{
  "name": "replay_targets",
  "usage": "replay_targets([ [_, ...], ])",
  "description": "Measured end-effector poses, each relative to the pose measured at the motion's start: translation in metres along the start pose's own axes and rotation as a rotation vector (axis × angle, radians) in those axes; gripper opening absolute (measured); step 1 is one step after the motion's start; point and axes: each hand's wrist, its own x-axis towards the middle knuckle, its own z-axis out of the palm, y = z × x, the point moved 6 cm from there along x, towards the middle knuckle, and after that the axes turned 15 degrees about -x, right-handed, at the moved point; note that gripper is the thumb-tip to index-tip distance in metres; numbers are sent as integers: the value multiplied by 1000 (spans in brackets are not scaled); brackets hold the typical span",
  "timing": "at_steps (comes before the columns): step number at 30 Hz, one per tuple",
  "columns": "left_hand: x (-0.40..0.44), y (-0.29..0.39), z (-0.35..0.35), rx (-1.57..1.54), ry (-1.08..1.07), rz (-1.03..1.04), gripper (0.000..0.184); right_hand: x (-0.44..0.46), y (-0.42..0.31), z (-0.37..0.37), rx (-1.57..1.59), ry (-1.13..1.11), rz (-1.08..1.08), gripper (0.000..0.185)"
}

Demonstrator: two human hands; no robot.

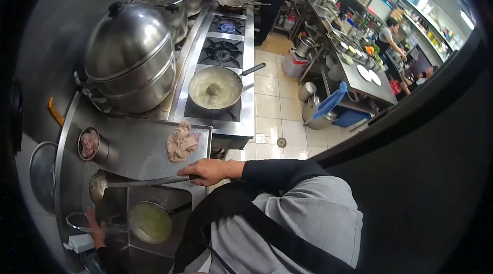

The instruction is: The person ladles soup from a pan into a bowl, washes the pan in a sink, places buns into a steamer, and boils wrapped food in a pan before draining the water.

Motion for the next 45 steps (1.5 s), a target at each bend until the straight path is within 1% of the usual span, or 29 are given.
replay_targets([
  [2,2,-31,8,199,-250,-46,93,-3,-6,2,18,88,-48,55],
  [3,-1,-33,9,175,-295,-176,87,-6,-8,3,34,76,-29,55],
  [5,-7,-42,20,380,-343,-119,82,-13,-8,0,57,32,27,55],
  [6,-22,-52,18,482,-375,-98,80,-17,-7,3,72,103,1,54],
  [7,-30,-40,10,434,-271,-54,70,-20,-7,0,106,113,3,55],
  [8,-32,3,8,380,-157,-10,60,-23,-9,-7,130,120,1,56],
  [9,-37,29,4,327,-37,38,51,-27,-9,-9,119,114,25,53],
  [11,-55,2,22,221,-16,-242,31,-32,-4,-13,91,118,75,47],
  [12,-68,-13,40,169,-4,-381,25,-30,5,-4,58,105,113,41],
  [13,-85,-15,63,271,67,-362,19,-30,17,10,25,90,153,36],
  [14,-105,-16,90,372,139,-338,19,-31,26,18,-12,77,193,30],
  [15,-123,-13,117,258,172,-385,18,-32,31,18,-13,-70,325,29],
  [16,-136,-3,142,138,211,-424,16,-35,35,19,-25,-80,344,33],
  [17,-144,1,169,73,122,-585,17,-41,37,17,-45,-89,361,36],
  [18,-148,11,196,-3,36,-740,23,-46,42,12,-74,-96,378,41],
  [19,-146,44,224,-407,173,-629,39,-52,48,7,-45,-110,375,46],
  [20,-144,85,247,-809,305,-493,58,-59,57,5,55,-73,365,50],
  [22,-118,171,261,-912,205,-552,77,-69,78,0,219,-83,396,53],
  [23,-105,207,270,-956,149,-583,88,-73,88,-10,208,-40,398,50],
  [26,-64,287,310,-879,76,-432,90,-91,120,-50,241,87,419,47],
  [29,-45,357,346,-505,186,-389,87,-120,173,-97,240,235,472,41],
  [30,-42,372,345,-413,194,-387,88,-133,193,-108,269,282,503,39],
  [32,-38,398,339,-221,199,-382,89,-157,240,-136,297,463,541,36],
  [35,-36,398,337,-39,314,-340,93,-199,295,-167,379,692,674,36],
  [37,-38,399,335,-45,380,-284,87,-224,326,-188,458,829,779,35],
  [38,-34,399,337,-50,405,-243,84,-238,347,-193,405,874,818,36],
  [41,-29,388,339,-12,569,-120,76,-291,407,-178,304,1047,996,39],
  [43,-12,390,326,68,576,42,75,-330,420,-167,189,1161,1131,41],
  [45,3,407,311,128,599,197,73,-377,425,-137,133,1149,1374,42],
])
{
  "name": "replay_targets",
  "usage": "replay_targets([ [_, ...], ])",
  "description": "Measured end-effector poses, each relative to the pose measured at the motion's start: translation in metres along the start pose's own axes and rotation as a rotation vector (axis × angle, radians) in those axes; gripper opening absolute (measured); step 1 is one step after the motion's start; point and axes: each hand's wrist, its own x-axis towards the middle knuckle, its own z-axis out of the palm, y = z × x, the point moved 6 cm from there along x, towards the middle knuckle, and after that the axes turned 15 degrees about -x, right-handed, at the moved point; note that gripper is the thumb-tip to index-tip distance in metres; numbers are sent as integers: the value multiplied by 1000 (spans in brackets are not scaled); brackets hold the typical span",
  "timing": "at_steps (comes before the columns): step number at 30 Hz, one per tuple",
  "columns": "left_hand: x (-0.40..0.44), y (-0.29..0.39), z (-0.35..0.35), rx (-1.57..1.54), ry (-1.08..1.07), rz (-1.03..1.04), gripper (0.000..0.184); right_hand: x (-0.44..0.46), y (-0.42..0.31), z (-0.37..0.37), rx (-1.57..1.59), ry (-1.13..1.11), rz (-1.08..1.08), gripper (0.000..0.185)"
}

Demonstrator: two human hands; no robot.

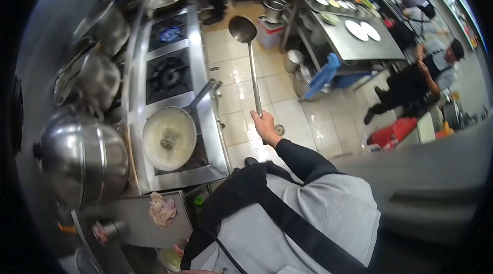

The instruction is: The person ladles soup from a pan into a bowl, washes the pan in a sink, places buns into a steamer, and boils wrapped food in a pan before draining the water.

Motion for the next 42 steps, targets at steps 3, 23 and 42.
replay_targets([
  [3,45,55,12,-101,56,62,66,2,93,-11,-76,43,167,41],
  [23,271,606,310,-1206,-961,379,25,-42,377,-86,-235,-858,596,54],
  [42,234,766,598,-933,-1629,449,29,157,316,-94,-362,-370,560,28],
])
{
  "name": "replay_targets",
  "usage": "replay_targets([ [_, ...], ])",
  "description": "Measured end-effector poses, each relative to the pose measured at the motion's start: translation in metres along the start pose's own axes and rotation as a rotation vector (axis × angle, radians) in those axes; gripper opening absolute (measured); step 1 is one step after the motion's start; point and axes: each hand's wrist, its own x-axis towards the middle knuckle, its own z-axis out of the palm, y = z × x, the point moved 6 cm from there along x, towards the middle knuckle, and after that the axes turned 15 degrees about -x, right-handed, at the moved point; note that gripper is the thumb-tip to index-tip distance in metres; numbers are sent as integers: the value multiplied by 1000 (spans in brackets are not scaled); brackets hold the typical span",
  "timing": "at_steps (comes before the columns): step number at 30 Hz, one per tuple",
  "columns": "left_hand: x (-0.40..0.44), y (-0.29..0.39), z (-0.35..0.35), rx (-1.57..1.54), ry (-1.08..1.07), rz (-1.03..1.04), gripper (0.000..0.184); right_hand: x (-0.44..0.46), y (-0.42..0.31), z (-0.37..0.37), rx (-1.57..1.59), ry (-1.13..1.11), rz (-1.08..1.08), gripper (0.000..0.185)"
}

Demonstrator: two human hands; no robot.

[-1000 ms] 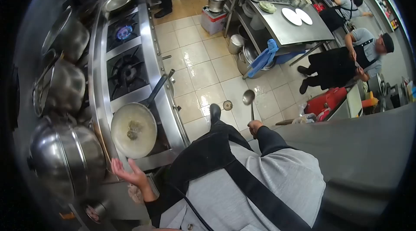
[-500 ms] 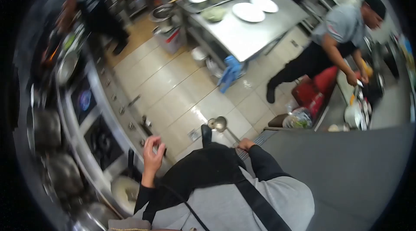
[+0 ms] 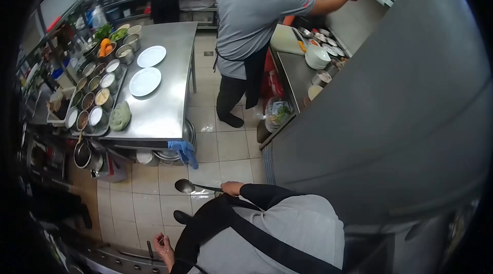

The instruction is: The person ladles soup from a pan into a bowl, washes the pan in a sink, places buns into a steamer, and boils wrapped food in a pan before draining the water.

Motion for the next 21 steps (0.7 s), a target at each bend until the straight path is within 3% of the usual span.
replay_targets([
  [3,55,-40,-37,18,-18,-108,29,-3,-51,-55,53,-18,97,29],
  [8,125,-59,-87,-40,-58,-65,26,29,-130,-117,175,89,84,39],
  [13,174,-21,-110,-41,-137,-78,24,26,-211,-201,187,186,40,38],
  [16,195,-17,-117,-69,-112,-87,23,39,-226,-214,278,185,-5,41],
  [19,211,-48,-119,-166,-95,-153,24,71,-218,-209,137,86,87,48],
  [21,198,-57,-128,-166,-5,-135,26,100,-214,-199,77,77,-26,51],
])
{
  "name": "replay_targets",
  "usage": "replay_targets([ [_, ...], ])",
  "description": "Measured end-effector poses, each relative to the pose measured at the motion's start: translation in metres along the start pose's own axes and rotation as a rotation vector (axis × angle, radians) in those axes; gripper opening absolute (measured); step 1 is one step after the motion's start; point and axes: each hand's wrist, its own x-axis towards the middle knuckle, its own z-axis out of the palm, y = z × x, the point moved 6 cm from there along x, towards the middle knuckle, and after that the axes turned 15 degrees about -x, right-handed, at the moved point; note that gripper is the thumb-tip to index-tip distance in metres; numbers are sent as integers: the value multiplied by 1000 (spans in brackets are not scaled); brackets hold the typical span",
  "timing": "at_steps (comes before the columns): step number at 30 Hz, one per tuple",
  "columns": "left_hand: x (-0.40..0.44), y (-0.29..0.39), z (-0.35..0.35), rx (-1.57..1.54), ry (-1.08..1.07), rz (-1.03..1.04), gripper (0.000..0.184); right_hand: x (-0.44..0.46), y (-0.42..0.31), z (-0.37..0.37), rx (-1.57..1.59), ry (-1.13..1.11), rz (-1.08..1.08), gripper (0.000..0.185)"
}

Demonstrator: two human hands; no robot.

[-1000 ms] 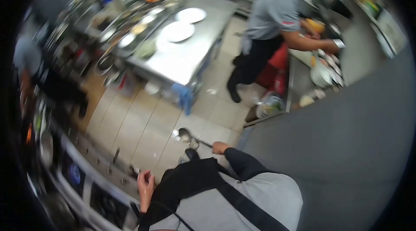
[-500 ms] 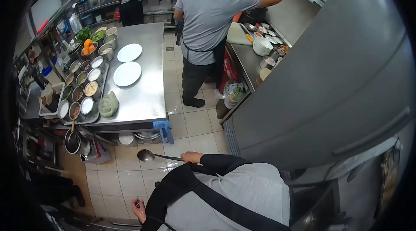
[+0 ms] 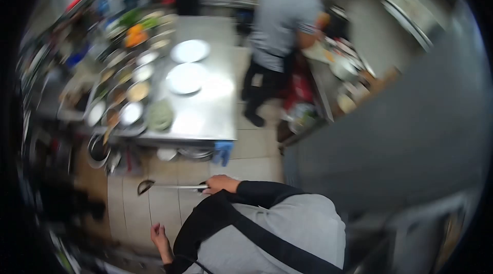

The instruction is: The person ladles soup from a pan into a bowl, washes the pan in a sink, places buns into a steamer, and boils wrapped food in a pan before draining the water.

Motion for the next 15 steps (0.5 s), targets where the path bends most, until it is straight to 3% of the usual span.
replay_targets([
  [2,-36,12,8,-167,123,31,25,13,-18,-20,-29,-131,-179,56],
  [4,-81,8,17,-46,326,18,24,48,-19,-2,74,-172,-304,46],
  [5,-113,3,27,-255,450,2,24,64,-35,6,208,-211,-381,41],
  [7,-179,-2,47,-117,720,-7,21,92,-67,2,68,-219,-501,31],
  [9,-257,-23,91,-77,1006,-162,23,113,-130,-11,139,-383,-623,28],
  [12,-343,-66,164,-181,1366,-416,32,125,-250,-5,81,-437,-873,29],
  [15,-412,-119,273,-356,1708,-575,39,28,-395,-19,60,-526,-1070,35],
])
